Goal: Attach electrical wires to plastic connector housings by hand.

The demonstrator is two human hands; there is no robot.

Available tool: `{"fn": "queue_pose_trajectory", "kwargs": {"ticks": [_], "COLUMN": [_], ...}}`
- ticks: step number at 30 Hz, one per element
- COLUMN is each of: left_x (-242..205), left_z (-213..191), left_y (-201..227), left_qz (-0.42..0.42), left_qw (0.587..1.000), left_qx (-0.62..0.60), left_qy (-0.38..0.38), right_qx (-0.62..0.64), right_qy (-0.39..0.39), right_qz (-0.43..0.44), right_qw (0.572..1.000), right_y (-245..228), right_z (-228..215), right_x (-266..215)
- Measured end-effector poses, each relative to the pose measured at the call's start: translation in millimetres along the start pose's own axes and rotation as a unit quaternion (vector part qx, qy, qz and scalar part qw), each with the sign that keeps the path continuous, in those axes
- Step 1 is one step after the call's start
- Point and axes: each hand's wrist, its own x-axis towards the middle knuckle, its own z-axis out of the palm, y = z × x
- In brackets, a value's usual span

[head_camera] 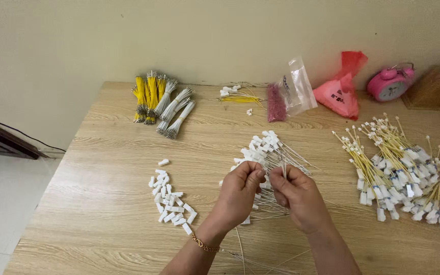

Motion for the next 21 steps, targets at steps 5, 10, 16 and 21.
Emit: {"fn": "queue_pose_trajectory", "kwargs": {"ticks": [5, 10, 16, 21], "left_x": [1.1, 0.8, 4.4, 3.2], "left_z": [-0.7, -2.6, -11.6, -16.0], "left_y": [-5.2, -1.6, 0.0, -6.7], "left_qz": [0.002, -0.045, -0.101, -0.095], "left_qw": [1.0, 0.995, 0.96, 0.923], "left_qx": [-0.028, -0.092, -0.256, -0.367], "left_qy": [0.012, 0.014, 0.044, 0.062], "right_qx": [0.084, -0.093, -0.18, -0.241], "right_qy": [0.029, 0.023, 0.063, 0.042], "right_qz": [0.004, -0.046, -0.082, -0.176], "right_qw": [0.996, 0.994, 0.978, 0.953], "right_y": [-7.3, -8.5, -12.5, -17.2], "right_z": [6.5, 9.5, 12.9, 19.1], "right_x": [0.2, -4.2, -10.5, -16.7]}}
